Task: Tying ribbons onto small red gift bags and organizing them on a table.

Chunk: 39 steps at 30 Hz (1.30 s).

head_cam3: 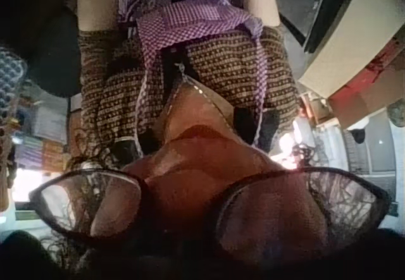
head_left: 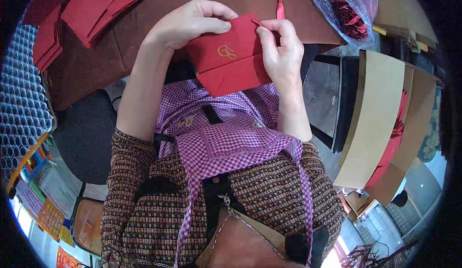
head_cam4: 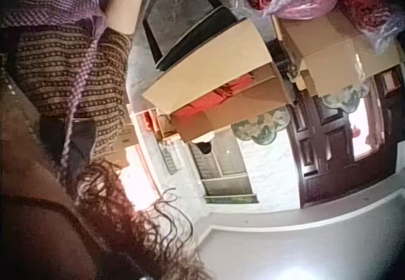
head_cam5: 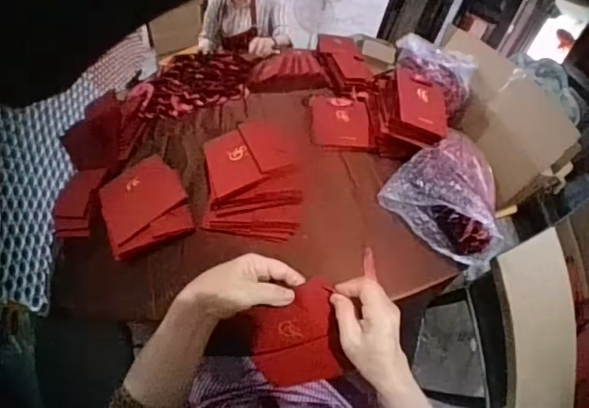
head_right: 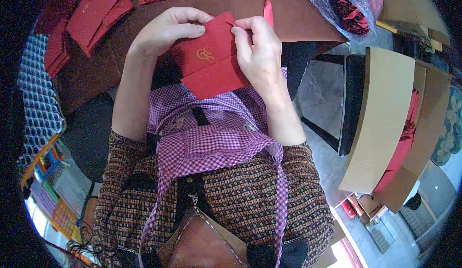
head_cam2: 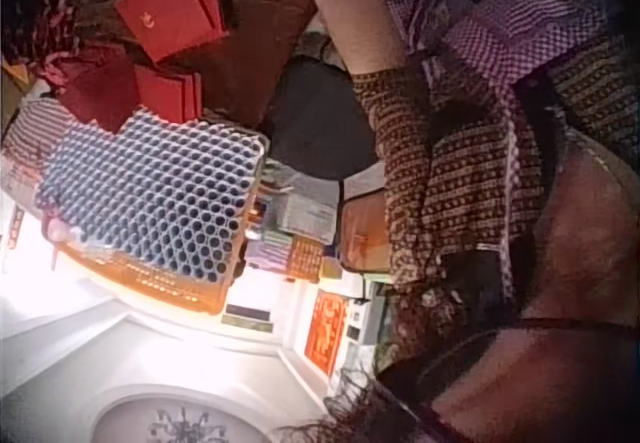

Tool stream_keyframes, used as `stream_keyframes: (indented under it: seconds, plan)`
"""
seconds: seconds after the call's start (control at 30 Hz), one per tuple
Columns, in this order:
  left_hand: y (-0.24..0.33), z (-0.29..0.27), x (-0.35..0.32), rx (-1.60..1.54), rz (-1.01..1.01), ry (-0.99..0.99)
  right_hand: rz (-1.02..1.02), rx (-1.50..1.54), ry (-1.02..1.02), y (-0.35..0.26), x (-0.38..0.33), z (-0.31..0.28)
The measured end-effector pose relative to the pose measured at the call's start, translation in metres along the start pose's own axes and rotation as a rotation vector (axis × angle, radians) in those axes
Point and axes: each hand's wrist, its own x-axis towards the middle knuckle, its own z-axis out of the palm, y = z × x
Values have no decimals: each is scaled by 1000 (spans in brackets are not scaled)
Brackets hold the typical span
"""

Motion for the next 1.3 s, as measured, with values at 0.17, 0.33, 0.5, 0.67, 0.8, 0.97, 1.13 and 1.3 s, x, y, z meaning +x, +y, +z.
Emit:
stream_keyframes:
  seconds: [0.17,0.33,0.5,0.67,0.8,0.97,1.13,1.3]
  plan:
    - [-1,1,0,12,-10,11,-6,6,3,1,-1,1]
    - [-3,-1,-1,118,-24,29,-4,-1,1,3,-1,1]
    - [13,9,-10,408,-36,89,-26,-13,12,9,-3,3]
    - [7,22,-16,572,49,234,-111,14,40,15,-6,5]
    - [5,21,-17,365,-20,211,-88,5,29,11,-5,2]
    - [-3,18,-12,295,-13,247,-354,-259,90,8,1,-2]
    - [-1,16,-4,478,-112,260,-382,-273,15,8,-2,10]
    - [-17,14,9,475,-83,305,-322,-272,-7,20,4,25]
